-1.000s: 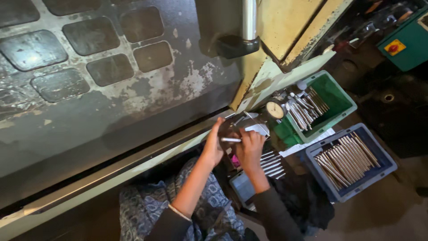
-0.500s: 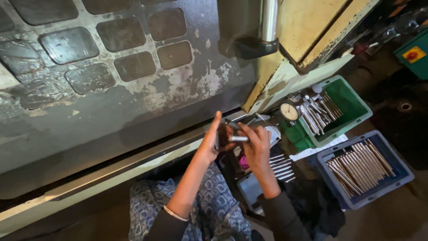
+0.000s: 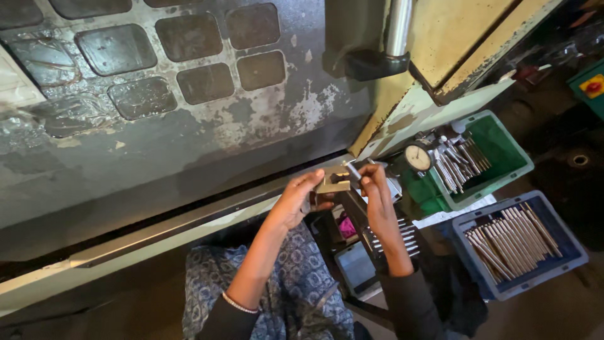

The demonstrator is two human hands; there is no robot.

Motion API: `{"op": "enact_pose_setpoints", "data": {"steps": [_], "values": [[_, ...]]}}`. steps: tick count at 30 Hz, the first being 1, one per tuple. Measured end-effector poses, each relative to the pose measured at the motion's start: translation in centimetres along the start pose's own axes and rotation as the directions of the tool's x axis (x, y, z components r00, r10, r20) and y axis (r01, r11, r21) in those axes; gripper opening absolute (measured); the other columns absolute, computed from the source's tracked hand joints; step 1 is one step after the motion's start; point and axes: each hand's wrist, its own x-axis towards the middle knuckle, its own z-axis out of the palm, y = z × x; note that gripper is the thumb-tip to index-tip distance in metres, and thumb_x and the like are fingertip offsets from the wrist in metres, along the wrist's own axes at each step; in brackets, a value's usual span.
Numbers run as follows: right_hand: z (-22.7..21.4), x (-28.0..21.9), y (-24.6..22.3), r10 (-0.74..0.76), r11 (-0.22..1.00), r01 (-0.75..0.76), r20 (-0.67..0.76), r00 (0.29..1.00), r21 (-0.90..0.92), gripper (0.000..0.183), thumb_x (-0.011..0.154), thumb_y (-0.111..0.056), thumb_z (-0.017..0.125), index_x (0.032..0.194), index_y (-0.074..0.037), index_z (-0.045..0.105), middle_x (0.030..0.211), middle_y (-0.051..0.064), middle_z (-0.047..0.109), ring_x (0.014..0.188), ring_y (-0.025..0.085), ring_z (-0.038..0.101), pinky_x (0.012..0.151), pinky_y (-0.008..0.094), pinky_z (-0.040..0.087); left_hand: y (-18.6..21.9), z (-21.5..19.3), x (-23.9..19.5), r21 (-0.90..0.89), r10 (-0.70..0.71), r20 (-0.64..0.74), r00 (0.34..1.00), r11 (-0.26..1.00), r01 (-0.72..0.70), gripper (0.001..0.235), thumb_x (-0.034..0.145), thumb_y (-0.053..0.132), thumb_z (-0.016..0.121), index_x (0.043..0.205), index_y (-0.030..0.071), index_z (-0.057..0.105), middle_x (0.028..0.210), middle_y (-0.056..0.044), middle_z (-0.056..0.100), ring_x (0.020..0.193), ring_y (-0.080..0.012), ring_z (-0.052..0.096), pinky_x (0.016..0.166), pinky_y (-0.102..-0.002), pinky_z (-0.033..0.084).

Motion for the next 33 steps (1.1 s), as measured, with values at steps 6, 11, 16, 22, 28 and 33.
{"op": "enact_pose_setpoints", "data": {"steps": [6,11,16,22,28,33], "values": [[0.2,-0.8,-2.4,-0.007,0.993,0.012,0.043,0.999,-0.116,0.017,0.104,-0.015,0.049,0.115,-0.004,0.057,0.093,0.003,0.054,0.082,0.012,0.048,0.075,0.026,0.043,1.4,0.7,-1.2,-0.009,-0.067,0.023,0.997,0.998,0.067,0.039,0.095,0.039,0.067,0.115,0.007,0.071,0.098,-0.008,0.076,0.085,-0.0185,0.074,0.072,-0.035,0.064],[0.1,-1.0,-3.6,-0.068,0.996,0.072,0.075,0.995,-0.051,0.016,0.106,-0.014,0.051,0.115,-0.003,0.057,0.101,0.003,0.058,0.091,0.009,0.052,0.081,0.024,0.045,1.6,0.8,-1.6,-0.032,-0.081,0.075,0.994,0.996,0.083,0.037,0.096,0.040,0.068,0.112,0.007,0.071,0.094,-0.007,0.074,0.084,-0.0170,0.073,0.072,-0.036,0.064],[-0.3,-1.3,-3.3,-0.077,0.997,0.074,0.143,0.987,0.025,0.017,0.107,-0.017,0.056,0.114,-0.001,0.059,0.099,0.003,0.060,0.093,0.008,0.055,0.082,0.024,0.046,1.6,0.3,-1.6,-0.067,-0.099,0.111,0.989,0.992,0.107,0.038,0.097,0.041,0.068,0.114,0.007,0.070,0.095,-0.006,0.074,0.082,-0.0162,0.072,0.072,-0.036,0.064],[-0.7,-1.7,-1.9,0.010,0.975,-0.066,0.252,0.968,0.214,0.019,0.109,-0.020,0.059,0.109,-0.002,0.058,0.089,0.000,0.060,0.082,0.006,0.055,0.073,0.023,0.047,2.1,0.8,-2.4,-0.029,-0.124,0.135,0.983,0.991,0.129,0.038,0.097,0.038,0.067,0.120,0.008,0.069,0.097,-0.007,0.075,0.082,-0.0179,0.073,0.074,-0.038,0.064],[-0.9,-1.8,-2.1,0.012,0.970,-0.072,0.252,0.968,0.232,0.026,0.094,-0.012,0.072,0.114,0.000,0.061,0.099,0.000,0.065,0.091,0.006,0.060,0.080,0.023,0.050,2.5,3.1,-3.3,0.030,-0.034,0.181,0.983,0.999,0.029,0.033,0.097,0.032,0.067,0.116,0.005,0.071,0.100,-0.005,0.075,0.086,-0.0137,0.073,0.080,-0.031,0.062],[-1.4,-1.7,-2.6,0.047,0.956,-0.130,0.301,0.952,0.262,0.035,0.093,-0.008,0.073,0.124,0.003,0.064,0.107,0.003,0.069,0.096,0.009,0.062,0.083,0.025,0.052,2.0,3.7,-3.2,0.006,0.024,0.170,0.985,1.000,-0.025,0.030,0.102,0.031,0.066,0.112,0.003,0.073,0.098,-0.005,0.075,0.084,-0.0105,0.071,0.077,-0.027,0.059]]}}
